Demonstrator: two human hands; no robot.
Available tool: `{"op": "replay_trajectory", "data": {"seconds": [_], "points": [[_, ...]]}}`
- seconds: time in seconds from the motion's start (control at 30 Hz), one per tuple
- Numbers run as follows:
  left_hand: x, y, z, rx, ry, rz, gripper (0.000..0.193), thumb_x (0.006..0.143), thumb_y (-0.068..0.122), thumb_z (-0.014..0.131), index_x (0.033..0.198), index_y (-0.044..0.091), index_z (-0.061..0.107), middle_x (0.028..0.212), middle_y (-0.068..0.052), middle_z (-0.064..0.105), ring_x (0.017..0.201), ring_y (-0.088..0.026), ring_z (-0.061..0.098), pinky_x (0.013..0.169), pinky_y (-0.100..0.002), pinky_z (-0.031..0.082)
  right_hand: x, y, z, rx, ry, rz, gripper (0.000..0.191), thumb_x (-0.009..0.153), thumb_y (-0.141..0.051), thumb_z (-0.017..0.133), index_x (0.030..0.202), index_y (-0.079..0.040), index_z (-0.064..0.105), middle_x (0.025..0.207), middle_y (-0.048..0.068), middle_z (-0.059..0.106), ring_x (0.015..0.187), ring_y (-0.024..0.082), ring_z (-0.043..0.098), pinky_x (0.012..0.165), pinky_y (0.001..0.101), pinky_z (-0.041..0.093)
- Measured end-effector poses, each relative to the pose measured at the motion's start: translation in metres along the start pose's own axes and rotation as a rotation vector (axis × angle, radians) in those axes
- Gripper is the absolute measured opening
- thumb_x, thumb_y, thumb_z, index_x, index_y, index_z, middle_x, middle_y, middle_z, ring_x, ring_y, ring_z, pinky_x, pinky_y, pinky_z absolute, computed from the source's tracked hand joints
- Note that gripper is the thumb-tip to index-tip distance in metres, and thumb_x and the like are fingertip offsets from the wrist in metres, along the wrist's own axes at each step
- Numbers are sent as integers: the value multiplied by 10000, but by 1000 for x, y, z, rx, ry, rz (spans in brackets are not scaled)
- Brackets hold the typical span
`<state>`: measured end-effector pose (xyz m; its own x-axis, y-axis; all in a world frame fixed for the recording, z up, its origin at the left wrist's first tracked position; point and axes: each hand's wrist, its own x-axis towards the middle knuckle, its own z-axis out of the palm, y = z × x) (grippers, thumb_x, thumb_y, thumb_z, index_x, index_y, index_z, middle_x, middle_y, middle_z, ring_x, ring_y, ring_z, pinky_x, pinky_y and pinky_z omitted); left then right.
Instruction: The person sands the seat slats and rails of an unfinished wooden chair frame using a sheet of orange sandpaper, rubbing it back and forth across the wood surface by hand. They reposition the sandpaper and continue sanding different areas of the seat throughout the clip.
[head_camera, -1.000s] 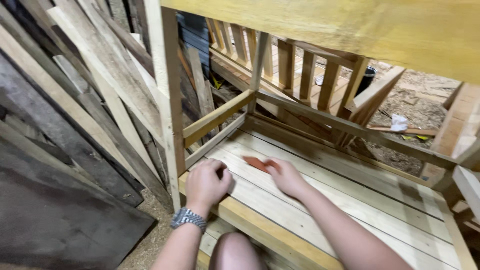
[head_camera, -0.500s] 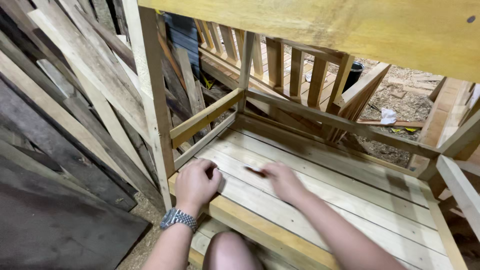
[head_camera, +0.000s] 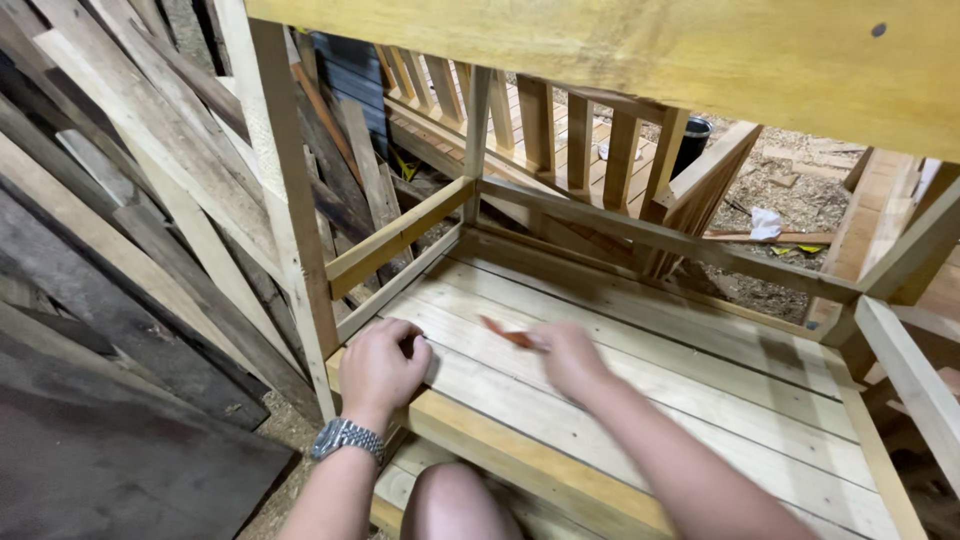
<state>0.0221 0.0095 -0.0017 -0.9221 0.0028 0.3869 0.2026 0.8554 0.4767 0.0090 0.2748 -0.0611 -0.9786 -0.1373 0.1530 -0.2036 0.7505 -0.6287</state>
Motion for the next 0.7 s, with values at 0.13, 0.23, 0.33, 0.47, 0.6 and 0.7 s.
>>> {"op": "replay_trajectory", "data": {"seconds": [0.13,0.23,0.33,0.47,0.6,0.7], "points": [[2,-3,1,2,-2,-9,211,784,301,660,836,139,784,937,-73,756,900,-299,707,811,-437,563,-10,6,-5,-26,-79,81,274,887,-19,611,947,-185,820,1013,129,763,899,316,742,865,403,551],[3,-3,3,-4,8,-8,218,787,312,666,840,135,782,939,-80,753,903,-305,704,811,-439,563,4,-9,18,15,-65,172,336,864,46,592,997,-172,811,1028,109,792,941,283,757,894,368,574],[1,-2,2,20,-15,-39,216,791,309,659,846,146,789,943,-73,757,900,-307,706,805,-444,565,16,-22,36,-45,44,-138,451,753,63,680,1142,-148,770,1126,169,732,1062,375,676,944,431,516],[-1,2,-1,4,-9,-14,219,790,313,663,853,149,795,943,-77,758,895,-314,708,798,-449,568,9,-13,20,139,-99,-66,493,802,118,596,1189,-146,749,1211,144,722,1116,338,693,985,391,530],[0,2,-1,13,-13,-13,222,785,312,664,840,140,792,943,-81,756,890,-311,708,803,-447,568,-17,12,-7,180,-184,-47,548,783,161,539,1195,-129,753,1265,113,732,1205,298,684,1049,352,509],[1,0,1,19,3,-1,223,774,311,665,822,129,785,929,-79,756,906,-306,705,803,-444,569,-12,15,1,177,-230,-102,547,804,132,568,1271,-124,695,1367,104,667,1294,289,620,1123,339,434]]}}
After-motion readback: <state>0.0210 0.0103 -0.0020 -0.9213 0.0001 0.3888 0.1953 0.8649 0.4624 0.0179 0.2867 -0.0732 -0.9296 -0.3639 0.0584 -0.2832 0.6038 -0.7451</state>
